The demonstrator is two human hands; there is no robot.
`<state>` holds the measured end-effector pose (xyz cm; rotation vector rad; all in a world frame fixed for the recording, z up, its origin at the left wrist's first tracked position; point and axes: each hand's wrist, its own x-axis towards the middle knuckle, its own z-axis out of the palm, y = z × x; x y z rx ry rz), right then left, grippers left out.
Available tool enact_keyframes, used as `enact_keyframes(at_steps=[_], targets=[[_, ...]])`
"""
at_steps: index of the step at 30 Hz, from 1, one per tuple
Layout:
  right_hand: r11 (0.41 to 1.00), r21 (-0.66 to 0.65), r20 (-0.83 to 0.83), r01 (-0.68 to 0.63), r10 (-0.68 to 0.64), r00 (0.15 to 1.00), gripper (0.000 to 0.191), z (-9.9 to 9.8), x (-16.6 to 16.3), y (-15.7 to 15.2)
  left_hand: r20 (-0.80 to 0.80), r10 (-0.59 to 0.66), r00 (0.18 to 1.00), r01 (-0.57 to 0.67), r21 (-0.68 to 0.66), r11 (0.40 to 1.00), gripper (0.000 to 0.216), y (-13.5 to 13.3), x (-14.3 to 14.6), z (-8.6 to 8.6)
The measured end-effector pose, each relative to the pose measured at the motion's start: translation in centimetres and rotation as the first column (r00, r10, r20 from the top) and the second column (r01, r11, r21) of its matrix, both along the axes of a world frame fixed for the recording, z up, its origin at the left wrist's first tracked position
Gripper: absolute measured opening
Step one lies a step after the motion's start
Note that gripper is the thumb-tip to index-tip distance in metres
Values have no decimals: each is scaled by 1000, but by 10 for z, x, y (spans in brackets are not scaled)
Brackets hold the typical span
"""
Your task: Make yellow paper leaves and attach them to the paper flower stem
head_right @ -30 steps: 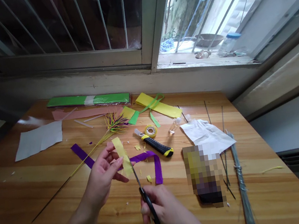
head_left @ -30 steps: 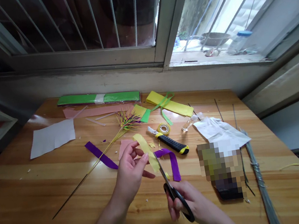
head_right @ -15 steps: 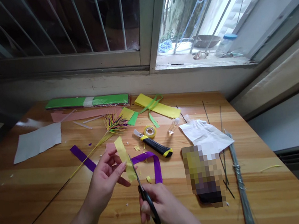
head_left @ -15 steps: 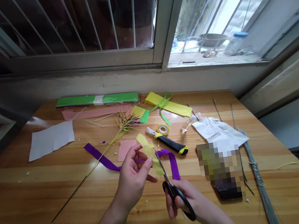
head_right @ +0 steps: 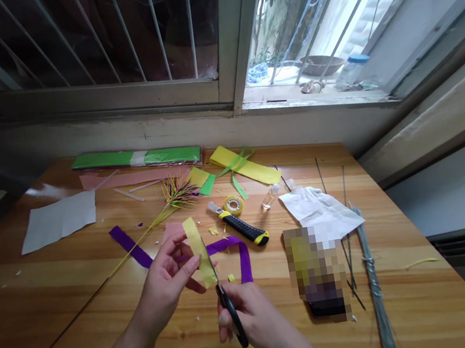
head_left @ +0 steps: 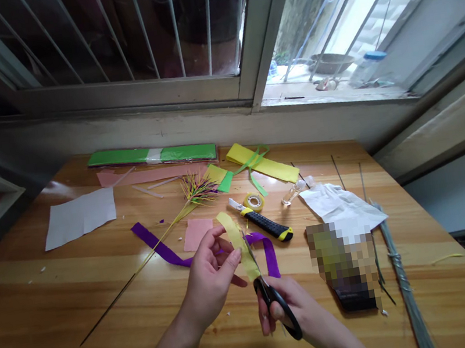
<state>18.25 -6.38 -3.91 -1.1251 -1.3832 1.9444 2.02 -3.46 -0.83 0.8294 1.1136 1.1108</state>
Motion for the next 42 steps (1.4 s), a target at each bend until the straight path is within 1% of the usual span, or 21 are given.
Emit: enact_keyframes(at_steps=[6,13,16,21,38,40,42], targets=[[1000,9,6,-3,3,1000,55,0,0,0,1,-10,1000,9,11,1000,45,0,0,-1],[1000,23,19,-4,3,1000,47,-3,2,-1,9,-2,1000,2,10,1000,48,0,1,-2],[999,52,44,-2,0,999,47,-2,1,-1,10,-2,1000,2,3,1000,51,0,1,0],[997,77,69,-2,-3,998,47,-3,1,-1,-6,-3,1000,3,31,1000,51,0,0,1],[999,46,89,10,-14,996,45,-5,-2,0,26,-4,1000,4,23,1000,56,-1,-2,1],[998,55,109,4,-10,994,47,-5,-2,0,31,-7,1000,6,31,1000,53,-1,-3,1],[998,68,129,-2,-7,992,48,-5,-2,1,36,2,999,-3,39,999,45,0,-4,0]])
